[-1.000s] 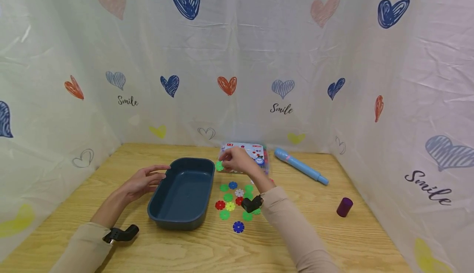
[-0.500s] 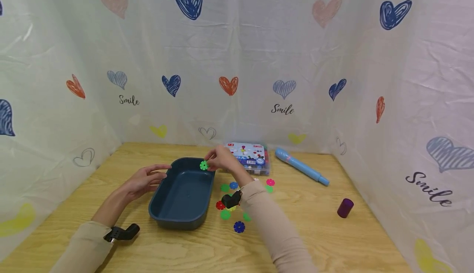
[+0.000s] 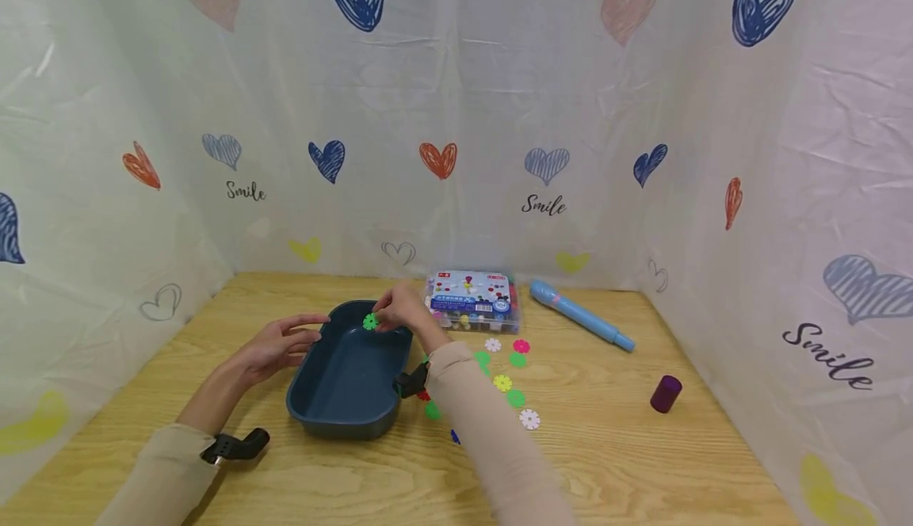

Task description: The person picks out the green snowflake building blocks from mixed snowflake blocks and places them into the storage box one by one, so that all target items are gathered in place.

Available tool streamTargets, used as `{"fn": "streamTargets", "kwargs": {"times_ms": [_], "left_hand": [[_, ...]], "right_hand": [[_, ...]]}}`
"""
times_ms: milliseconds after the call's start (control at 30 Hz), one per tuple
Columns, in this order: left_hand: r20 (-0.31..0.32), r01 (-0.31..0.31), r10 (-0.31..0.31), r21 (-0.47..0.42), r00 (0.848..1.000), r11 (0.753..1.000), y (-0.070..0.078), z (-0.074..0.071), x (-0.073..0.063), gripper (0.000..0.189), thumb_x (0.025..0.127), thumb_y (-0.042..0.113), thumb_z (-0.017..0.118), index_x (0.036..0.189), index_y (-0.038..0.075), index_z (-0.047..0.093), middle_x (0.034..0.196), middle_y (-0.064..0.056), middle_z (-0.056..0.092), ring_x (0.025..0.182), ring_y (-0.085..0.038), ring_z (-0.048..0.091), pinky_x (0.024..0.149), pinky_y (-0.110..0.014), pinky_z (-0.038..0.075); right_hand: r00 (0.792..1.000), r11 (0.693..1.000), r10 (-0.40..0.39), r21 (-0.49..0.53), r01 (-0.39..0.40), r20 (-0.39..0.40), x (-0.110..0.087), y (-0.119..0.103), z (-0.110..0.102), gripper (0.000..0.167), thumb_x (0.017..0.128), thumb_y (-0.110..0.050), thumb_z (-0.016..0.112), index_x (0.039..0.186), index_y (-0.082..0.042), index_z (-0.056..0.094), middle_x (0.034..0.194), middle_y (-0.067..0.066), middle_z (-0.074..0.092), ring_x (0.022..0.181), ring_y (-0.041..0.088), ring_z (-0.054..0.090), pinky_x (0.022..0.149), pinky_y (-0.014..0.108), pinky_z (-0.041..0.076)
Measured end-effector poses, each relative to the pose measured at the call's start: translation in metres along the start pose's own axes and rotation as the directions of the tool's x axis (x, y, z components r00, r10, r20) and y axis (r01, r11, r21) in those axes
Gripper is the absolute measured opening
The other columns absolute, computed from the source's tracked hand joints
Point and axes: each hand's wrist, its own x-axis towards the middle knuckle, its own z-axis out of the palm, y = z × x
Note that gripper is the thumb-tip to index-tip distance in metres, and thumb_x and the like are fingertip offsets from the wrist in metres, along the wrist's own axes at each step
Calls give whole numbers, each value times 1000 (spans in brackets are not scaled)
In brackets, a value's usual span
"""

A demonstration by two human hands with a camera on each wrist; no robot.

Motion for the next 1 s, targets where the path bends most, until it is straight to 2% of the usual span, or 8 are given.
{"fn": "streamTargets", "kwargs": {"times_ms": [100,300,567,867,1000], "left_hand": [[16,-3,3,2,1000,1000,-1,0,0,50,99,24,58,145,9,45,109,3,63,95,-11,65,77,-27,55],[20,-11,11,19,1000,1000,0,-1,0,51,100,25,57,146,9,43,113,2,62,98,-11,65,78,-27,55],[20,-13,12,13,1000,1000,0,-2,-1,53,99,27,59,146,9,43,113,2,62,98,-12,65,78,-27,55],[30,-10,10,6,999,1000,0,-2,-2,53,99,27,58,147,9,42,116,2,61,98,-11,65,77,-26,54],[35,-10,10,-4,999,1000,0,-2,-1,55,98,27,60,147,9,42,113,2,60,95,-10,64,76,-26,54]], "right_hand": [[999,1000,22,-9,-22,-25,3,2,10,17,92,5,60,104,13,69,94,29,72,84,35,74,76,40,59],[997,999,46,3,-46,-67,4,0,21,16,90,5,63,102,13,70,94,30,72,86,37,73,71,36,60],[989,995,98,32,-95,-114,7,1,32,14,89,5,65,100,13,70,87,27,73,80,35,74,71,39,60],[967,978,197,-32,-205,-162,15,4,43,11,87,3,67,96,7,73,81,21,74,73,28,75,66,32,60],[963,975,208,-44,-219,-171,17,4,45,9,86,3,69,94,5,74,75,19,74,68,26,74,64,33,60]]}}
